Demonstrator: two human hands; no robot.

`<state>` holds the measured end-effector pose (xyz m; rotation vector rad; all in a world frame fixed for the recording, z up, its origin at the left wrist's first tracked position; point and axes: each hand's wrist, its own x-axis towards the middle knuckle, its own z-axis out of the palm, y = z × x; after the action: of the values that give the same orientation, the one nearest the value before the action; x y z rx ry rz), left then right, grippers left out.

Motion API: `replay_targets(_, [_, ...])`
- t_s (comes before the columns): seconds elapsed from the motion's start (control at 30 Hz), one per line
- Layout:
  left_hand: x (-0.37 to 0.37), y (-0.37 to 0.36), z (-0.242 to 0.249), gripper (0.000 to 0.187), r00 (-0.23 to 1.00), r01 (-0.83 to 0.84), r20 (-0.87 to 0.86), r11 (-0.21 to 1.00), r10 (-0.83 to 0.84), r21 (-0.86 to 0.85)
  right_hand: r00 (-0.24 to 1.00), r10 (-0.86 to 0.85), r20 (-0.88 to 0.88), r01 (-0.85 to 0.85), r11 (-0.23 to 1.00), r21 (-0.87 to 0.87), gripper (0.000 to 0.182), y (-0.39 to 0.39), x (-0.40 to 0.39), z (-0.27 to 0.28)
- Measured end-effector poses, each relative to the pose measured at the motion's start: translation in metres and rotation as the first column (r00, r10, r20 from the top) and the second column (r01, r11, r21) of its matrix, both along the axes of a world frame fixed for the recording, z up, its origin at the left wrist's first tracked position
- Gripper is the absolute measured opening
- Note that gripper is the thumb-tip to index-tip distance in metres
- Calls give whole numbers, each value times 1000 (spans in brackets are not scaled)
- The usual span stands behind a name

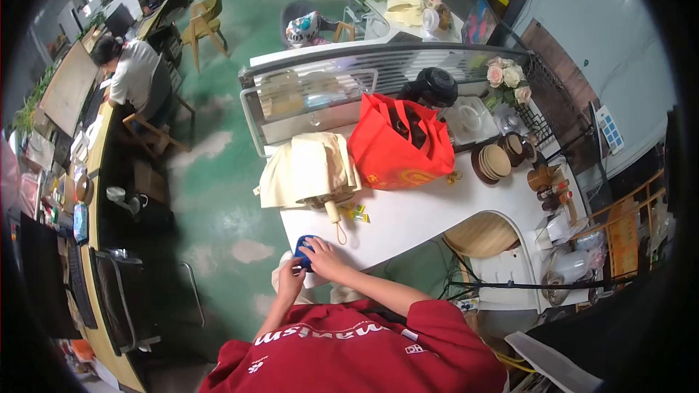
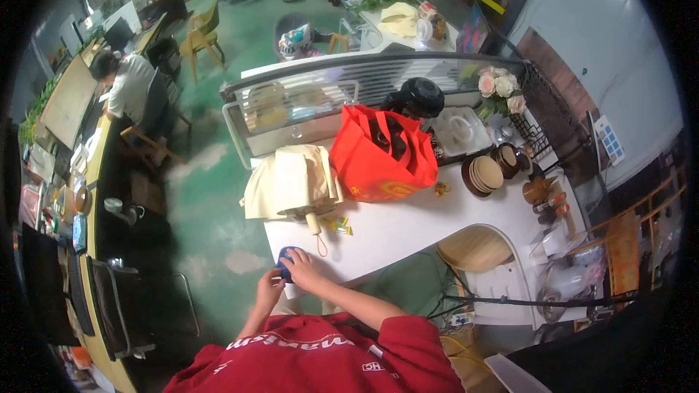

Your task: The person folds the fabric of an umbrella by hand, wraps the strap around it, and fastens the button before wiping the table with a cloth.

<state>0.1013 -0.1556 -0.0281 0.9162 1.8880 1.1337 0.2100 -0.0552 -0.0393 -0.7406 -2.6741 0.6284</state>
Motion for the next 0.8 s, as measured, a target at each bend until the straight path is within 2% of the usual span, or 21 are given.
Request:
replay_targets(0.07, [-12, 8, -3, 30, 999, 8, 32, 1000, -8, -15, 999, -38, -20, 37, 999, -31, 37, 9, -9, -2])
replay_targets(0.1, [-18, 14, 0, 28, 994, -3, 105, 1000, 4, -5, 997, -6, 81, 16, 993, -121, 35, 13, -12, -4])
replay_targets(0.13, [-28, 20, -11, 26, 996, 20, 85, 1000, -21, 12, 984, 30, 174, 8, 976, -216, 33, 17, -15, -6])
replay_targets(0.2, [-45, 38, -5, 24, 992, 88, 95, 995, -82, -56, 991, -64, 120, 87, 977, -193, 26, 28, -19, 10])
replay_targets(0.27, [-63, 60, 1, 21, 979, 158, 120, 986, -164, 58, 984, -141, 114, 170, 936, -310, 22, 36, -24, 31])
replay_targets(0.37, [-93, 96, 15, 20, 952, 263, 127, 958, -277, 115, 966, -259, 4, 246, 914, -323, 22, 48, -30, 51])
replay_targets(0.47, [-114, 125, 50, 20, 895, 377, 191, 912, -404, 161, 928, -372, -34, 345, 888, -303, 24, 56, -41, 81])
replay_targets(0.53, [-128, 140, 78, 21, 817, 514, 128, 811, -562, 279, 911, -409, -52, 381, 884, -272, 22, 62, -50, 105])
replay_targets(0.6, [-140, 152, 103, 22, 785, 536, 149, 779, -602, 324, 881, -420, -218, 365, 896, -252, 21, 70, -59, 141])
replay_targets(0.67, [-151, 161, 131, 23, 766, 594, -111, 630, -634, 501, 860, -446, -249, 382, 885, -267, 18, 75, -72, 183])
replay_targets(0.7, [-158, 165, 134, 20, 752, 620, -174, 591, -636, 516, 849, -449, -277, 410, 892, -190, 18, 78, -76, 199])
replay_targets(0.73, [-167, 165, 134, 20, 753, 618, -174, 592, -635, 516, 839, -448, -307, 436, 893, -112, 18, 81, -80, 214])
replay_targets(0.8, [-182, 167, 137, 16, 703, 645, 3, 639, -711, 420, 856, -438, -275, 453, 891, -9, 20, 85, -85, 238])
